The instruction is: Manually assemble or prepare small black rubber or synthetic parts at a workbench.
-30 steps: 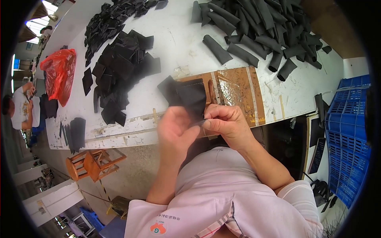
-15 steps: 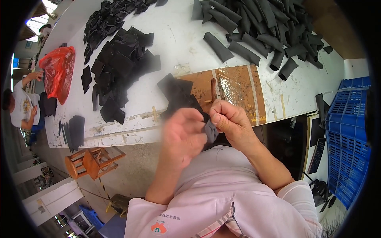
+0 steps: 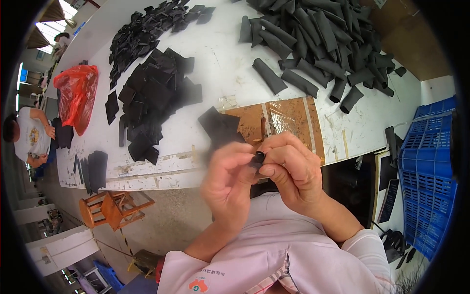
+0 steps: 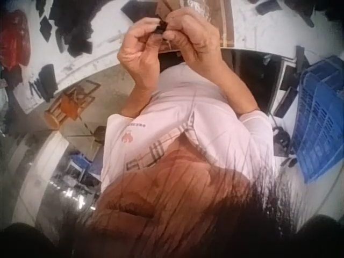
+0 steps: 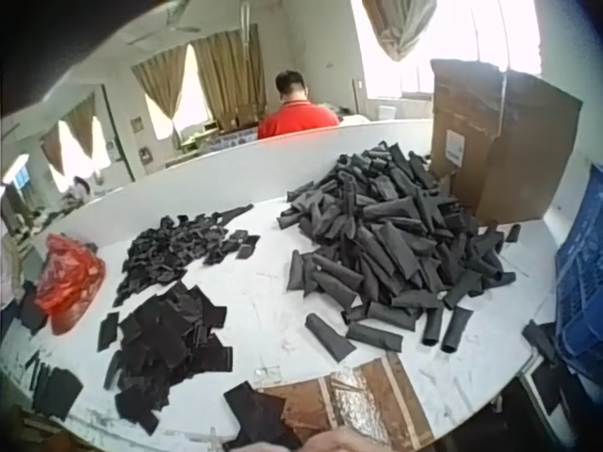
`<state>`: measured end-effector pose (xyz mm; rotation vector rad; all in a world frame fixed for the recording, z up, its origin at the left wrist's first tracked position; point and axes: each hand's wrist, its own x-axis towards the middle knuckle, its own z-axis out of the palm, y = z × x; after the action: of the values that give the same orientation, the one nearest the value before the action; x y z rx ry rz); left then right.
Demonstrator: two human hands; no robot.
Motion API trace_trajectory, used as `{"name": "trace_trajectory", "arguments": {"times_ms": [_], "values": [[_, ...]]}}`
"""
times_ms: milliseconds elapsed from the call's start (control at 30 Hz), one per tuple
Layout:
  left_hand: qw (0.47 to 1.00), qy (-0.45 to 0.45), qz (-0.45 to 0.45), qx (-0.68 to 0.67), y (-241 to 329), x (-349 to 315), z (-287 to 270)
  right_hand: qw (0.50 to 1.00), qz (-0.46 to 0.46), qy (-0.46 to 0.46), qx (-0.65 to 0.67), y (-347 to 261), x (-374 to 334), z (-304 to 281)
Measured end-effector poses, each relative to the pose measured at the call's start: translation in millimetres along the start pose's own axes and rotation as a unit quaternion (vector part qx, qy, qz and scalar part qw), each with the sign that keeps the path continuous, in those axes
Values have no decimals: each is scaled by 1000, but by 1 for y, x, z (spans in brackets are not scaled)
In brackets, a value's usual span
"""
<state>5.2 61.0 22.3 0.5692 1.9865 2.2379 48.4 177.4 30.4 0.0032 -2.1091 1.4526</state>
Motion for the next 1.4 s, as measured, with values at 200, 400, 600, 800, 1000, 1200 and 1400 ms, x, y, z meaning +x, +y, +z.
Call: {"name": "trace_trajectory", "arguments": {"times_ms": [200, 400, 600, 800, 1000, 1200, 1400], "values": [[909, -89, -201, -354, 36, 29, -6, 981, 130, -61, 133, -19, 25, -23], [667, -250, -304, -632, 47, 62, -2, 944, 169, -120, 257, -29, 68, -33], [605, -89, -457, -645, -36, 61, -4, 834, 363, -89, 406, 49, 30, -20], [478, -167, -385, -772, -1, 70, -10, 902, 268, -152, 303, 20, 61, -20], [665, -84, -416, -615, -36, 43, -18, 842, 343, -163, 383, 72, 23, -11], [920, -132, -215, -299, 12, 39, 8, 879, 271, -199, 340, 51, 43, -27], [926, -139, -216, -277, -20, 31, -2, 857, 241, -196, 410, 86, 32, -13]]}}
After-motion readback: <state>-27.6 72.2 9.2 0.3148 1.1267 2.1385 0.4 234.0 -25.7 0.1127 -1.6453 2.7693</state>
